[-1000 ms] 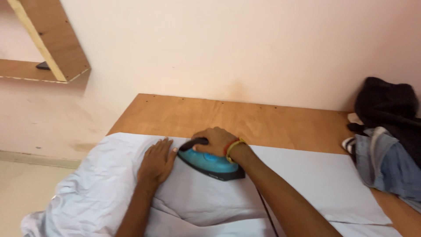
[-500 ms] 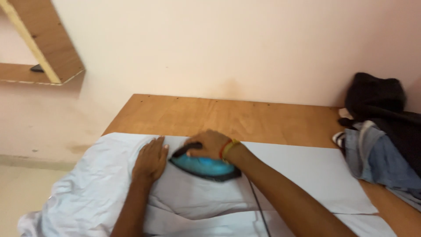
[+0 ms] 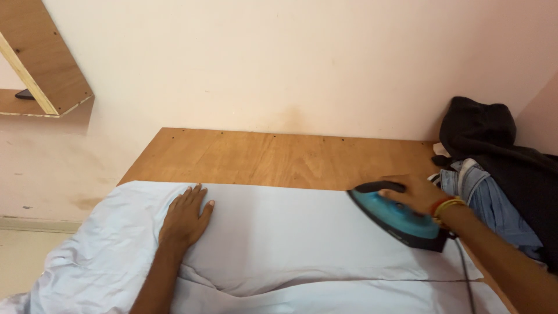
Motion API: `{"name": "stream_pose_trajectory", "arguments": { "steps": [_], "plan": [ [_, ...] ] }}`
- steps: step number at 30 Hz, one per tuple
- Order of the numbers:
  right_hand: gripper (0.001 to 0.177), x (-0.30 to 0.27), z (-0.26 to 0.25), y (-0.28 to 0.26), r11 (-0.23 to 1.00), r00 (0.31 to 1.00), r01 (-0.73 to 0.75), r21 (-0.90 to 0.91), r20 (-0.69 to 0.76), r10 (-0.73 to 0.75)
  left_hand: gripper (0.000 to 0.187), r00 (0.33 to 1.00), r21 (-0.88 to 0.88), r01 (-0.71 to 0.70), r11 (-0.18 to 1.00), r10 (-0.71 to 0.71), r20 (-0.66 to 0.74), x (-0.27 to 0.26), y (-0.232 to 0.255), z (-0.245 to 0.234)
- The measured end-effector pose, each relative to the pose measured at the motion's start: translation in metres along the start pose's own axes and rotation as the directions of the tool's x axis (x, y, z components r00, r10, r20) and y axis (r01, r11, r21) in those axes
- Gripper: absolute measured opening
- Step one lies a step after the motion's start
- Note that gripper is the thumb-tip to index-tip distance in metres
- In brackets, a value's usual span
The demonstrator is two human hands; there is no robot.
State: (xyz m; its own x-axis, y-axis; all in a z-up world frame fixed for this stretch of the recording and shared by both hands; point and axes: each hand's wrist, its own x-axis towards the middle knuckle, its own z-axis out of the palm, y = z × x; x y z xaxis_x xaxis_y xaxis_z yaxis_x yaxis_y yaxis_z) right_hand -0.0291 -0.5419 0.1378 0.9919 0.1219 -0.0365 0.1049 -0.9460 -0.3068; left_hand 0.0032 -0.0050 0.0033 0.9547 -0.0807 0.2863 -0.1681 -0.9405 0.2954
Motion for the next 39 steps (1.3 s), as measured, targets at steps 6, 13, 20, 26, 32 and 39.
{"name": "stream_pose_trajectory", "arguments": {
  "steps": [6, 13, 20, 26, 32, 39],
  "plan": [
    [0.068, -0.002, -0.004, 0.03, 0.951, 0.951, -0.309, -0.013, -0.03, 0.309, 0.062, 1.0, 0.001, 0.001, 1.0, -0.001, 0.007, 0.001, -0.002, 0.002],
    [0.065, -0.034, -0.01, -0.013, 0.972, 0.962, -0.167, 0.167, 0.244, 0.123, 0.065, 1.0, 0.064, -0.02, 0.998, 0.019, 0.023, 0.002, -0.001, 0.005],
    [0.05, -0.016, 0.028, -0.093, 0.848, 0.862, 0.472, 0.242, 0.074, -0.501, 0.065, 1.0, 0.089, -0.026, 0.996, 0.025, 0.012, 0.002, 0.0, 0.006],
    [0.05, 0.054, 0.062, -0.173, 0.923, 0.933, 0.321, 0.213, 0.096, -0.346, 0.064, 1.0, 0.056, -0.019, 0.998, 0.018, 0.01, 0.001, 0.0, 0.004],
    [0.046, 0.079, 0.059, -0.227, 0.952, 0.963, -0.005, 0.307, 0.257, -0.077, 0.064, 0.999, 0.049, -0.042, 0.998, 0.043, -0.013, 0.002, -0.005, 0.008],
    [0.048, 0.0, 0.035, -0.189, 0.942, 0.968, 0.056, 0.332, 0.214, -0.133, 0.067, 0.998, 0.093, -0.066, 0.993, 0.066, 0.0, 0.007, -0.018, 0.018]
  ]
}}
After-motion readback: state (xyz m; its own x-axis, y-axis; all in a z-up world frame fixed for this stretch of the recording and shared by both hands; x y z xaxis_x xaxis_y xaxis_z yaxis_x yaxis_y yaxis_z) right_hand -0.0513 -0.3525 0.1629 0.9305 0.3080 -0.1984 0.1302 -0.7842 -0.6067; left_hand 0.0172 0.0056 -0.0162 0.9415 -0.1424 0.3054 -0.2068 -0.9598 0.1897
